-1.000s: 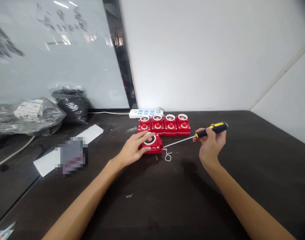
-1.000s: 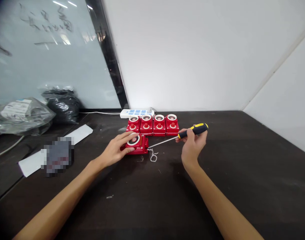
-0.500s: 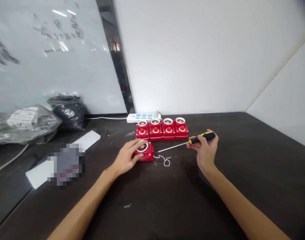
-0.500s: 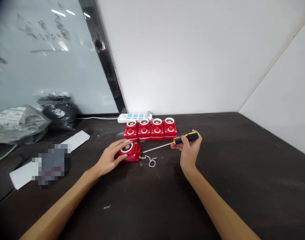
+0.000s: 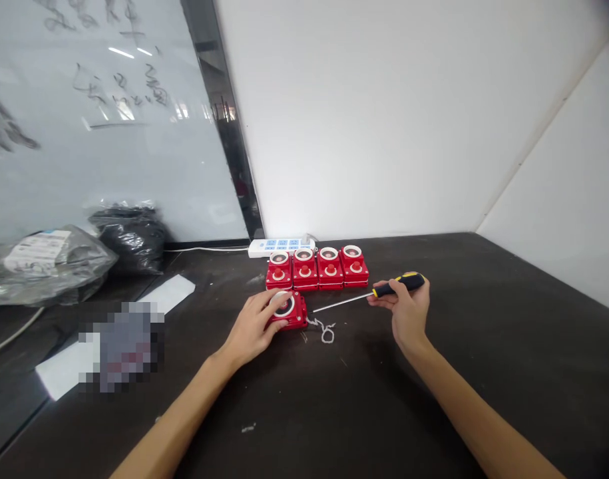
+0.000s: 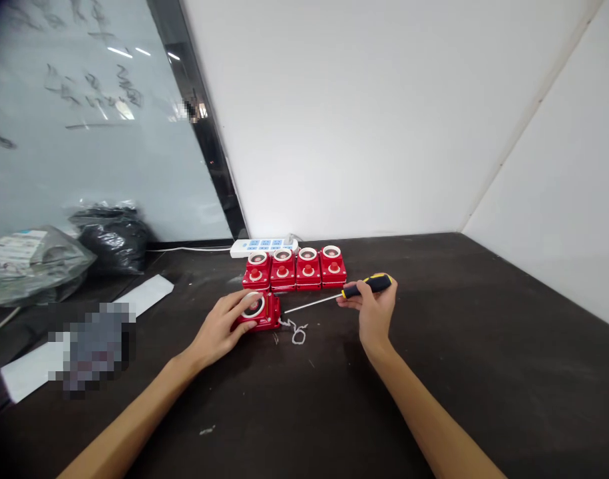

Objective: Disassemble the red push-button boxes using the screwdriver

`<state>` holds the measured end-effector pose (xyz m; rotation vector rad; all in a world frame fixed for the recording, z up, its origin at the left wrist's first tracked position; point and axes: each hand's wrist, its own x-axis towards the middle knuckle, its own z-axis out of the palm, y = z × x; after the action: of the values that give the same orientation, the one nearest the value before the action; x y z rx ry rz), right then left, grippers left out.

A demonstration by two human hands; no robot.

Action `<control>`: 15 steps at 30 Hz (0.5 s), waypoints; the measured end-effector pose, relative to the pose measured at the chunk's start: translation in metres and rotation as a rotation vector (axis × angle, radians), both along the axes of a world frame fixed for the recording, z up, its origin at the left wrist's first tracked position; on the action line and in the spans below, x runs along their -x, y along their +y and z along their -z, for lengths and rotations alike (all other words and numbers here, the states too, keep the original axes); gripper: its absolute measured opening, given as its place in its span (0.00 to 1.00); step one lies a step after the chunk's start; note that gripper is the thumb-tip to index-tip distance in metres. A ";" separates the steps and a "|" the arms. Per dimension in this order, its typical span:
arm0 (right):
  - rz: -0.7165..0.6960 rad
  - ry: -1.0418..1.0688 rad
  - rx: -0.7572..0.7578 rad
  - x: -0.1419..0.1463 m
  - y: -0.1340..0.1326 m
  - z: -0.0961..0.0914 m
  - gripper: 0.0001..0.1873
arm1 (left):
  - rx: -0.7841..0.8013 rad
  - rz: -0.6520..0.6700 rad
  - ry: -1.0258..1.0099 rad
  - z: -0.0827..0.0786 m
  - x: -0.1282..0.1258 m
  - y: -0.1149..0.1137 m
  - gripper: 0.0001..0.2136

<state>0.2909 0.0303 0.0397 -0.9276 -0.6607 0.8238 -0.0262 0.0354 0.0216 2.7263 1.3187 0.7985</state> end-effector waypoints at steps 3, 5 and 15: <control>-0.004 0.020 0.002 -0.001 -0.001 0.003 0.22 | -0.005 -0.057 -0.068 0.004 0.001 -0.001 0.22; -0.007 0.018 -0.004 -0.001 -0.001 0.004 0.21 | 0.000 -0.085 -0.100 0.006 0.001 -0.002 0.21; -0.033 0.027 0.009 -0.001 -0.002 0.007 0.23 | 0.050 -0.086 -0.213 0.006 0.000 -0.004 0.21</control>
<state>0.2919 0.0284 0.0328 -0.9144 -0.6511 0.8673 -0.0264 0.0315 0.0155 2.4791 1.3956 1.0154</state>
